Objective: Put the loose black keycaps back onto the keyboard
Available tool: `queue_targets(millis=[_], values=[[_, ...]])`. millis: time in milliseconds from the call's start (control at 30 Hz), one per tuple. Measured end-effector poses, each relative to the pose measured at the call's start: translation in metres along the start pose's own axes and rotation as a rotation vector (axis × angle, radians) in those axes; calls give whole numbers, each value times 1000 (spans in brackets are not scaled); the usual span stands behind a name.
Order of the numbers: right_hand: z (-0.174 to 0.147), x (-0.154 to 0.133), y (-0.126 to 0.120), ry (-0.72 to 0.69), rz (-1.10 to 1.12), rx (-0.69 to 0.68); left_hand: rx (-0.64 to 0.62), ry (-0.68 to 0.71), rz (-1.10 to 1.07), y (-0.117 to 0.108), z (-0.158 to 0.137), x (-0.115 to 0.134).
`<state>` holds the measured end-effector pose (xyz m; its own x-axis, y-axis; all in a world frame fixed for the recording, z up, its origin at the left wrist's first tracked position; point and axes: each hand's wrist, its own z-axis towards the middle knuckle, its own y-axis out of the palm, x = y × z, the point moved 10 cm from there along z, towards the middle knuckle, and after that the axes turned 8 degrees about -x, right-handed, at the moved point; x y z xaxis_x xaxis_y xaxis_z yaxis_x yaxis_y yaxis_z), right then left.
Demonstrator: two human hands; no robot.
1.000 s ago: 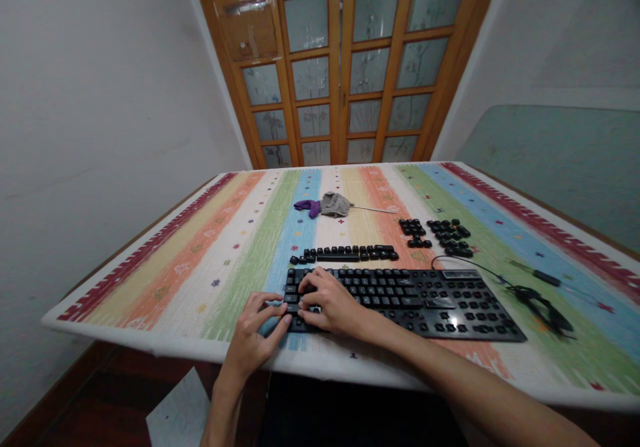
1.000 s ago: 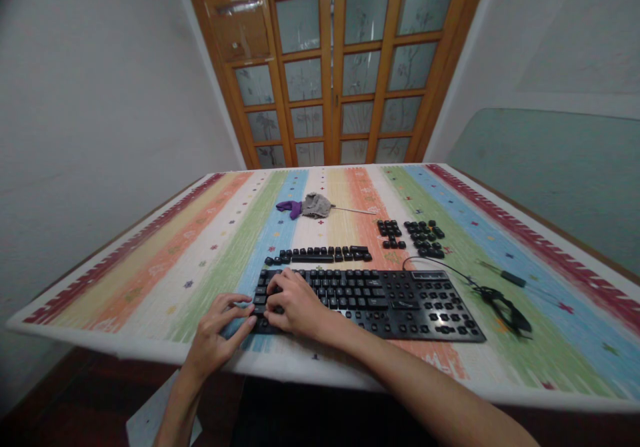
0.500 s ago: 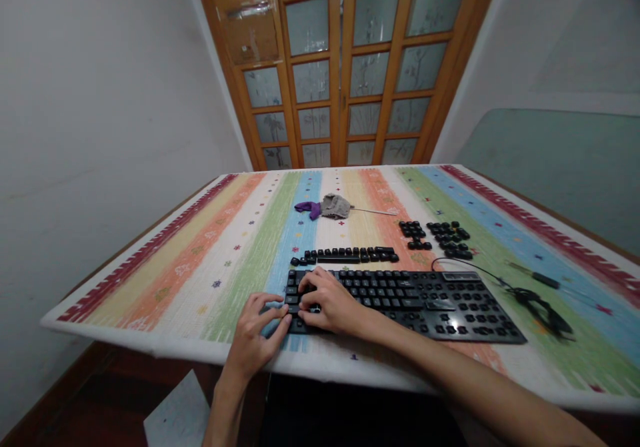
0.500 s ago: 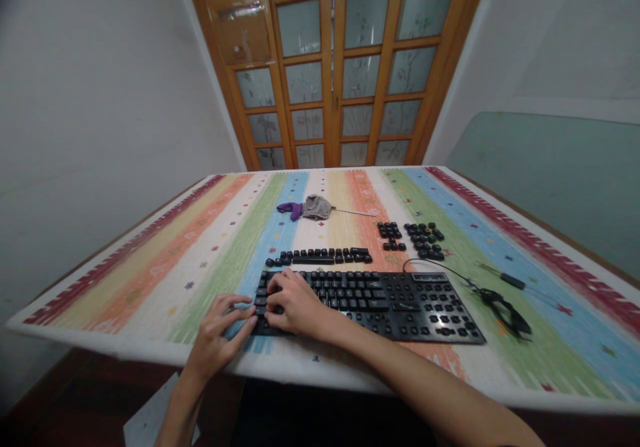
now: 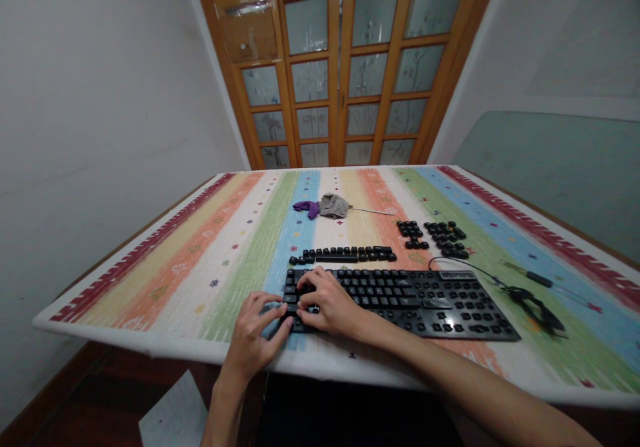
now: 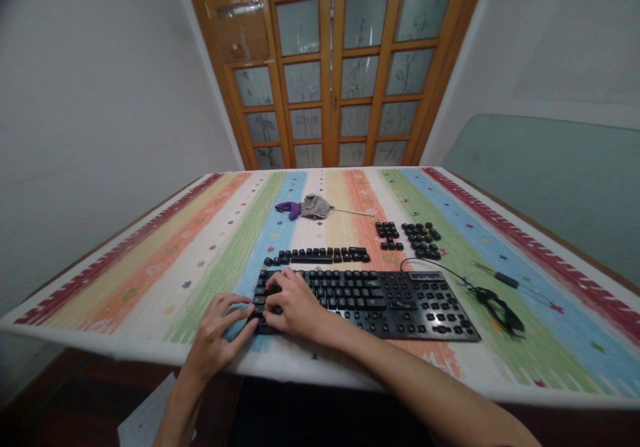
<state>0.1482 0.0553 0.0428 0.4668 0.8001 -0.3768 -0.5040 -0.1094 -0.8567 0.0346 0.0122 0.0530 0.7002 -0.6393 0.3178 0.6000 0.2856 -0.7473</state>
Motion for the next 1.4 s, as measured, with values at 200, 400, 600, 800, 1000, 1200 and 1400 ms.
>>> queue_targets(millis=[200,400,600,800,1000,1200,1400], values=[[2,0,-1,3,6,5,-2,22,13,0,1,4],[1,1,-1,9,19,14,-1,32,58,1,2,7],[2,1,-1,22,15,7,1,28,51,3,3,6],[2,-1,-5,10,45,44,26,-17,-31,2,0,1],[0,2,-5,1,101,82,30,-36,-101,1,-2,-4],[-1,1,-6,-6,116,83,51,-54,-137,-2,-3,-7],[-2,-4,-6,-29,74,94,49,-33,-153,-2,-2,-5]])
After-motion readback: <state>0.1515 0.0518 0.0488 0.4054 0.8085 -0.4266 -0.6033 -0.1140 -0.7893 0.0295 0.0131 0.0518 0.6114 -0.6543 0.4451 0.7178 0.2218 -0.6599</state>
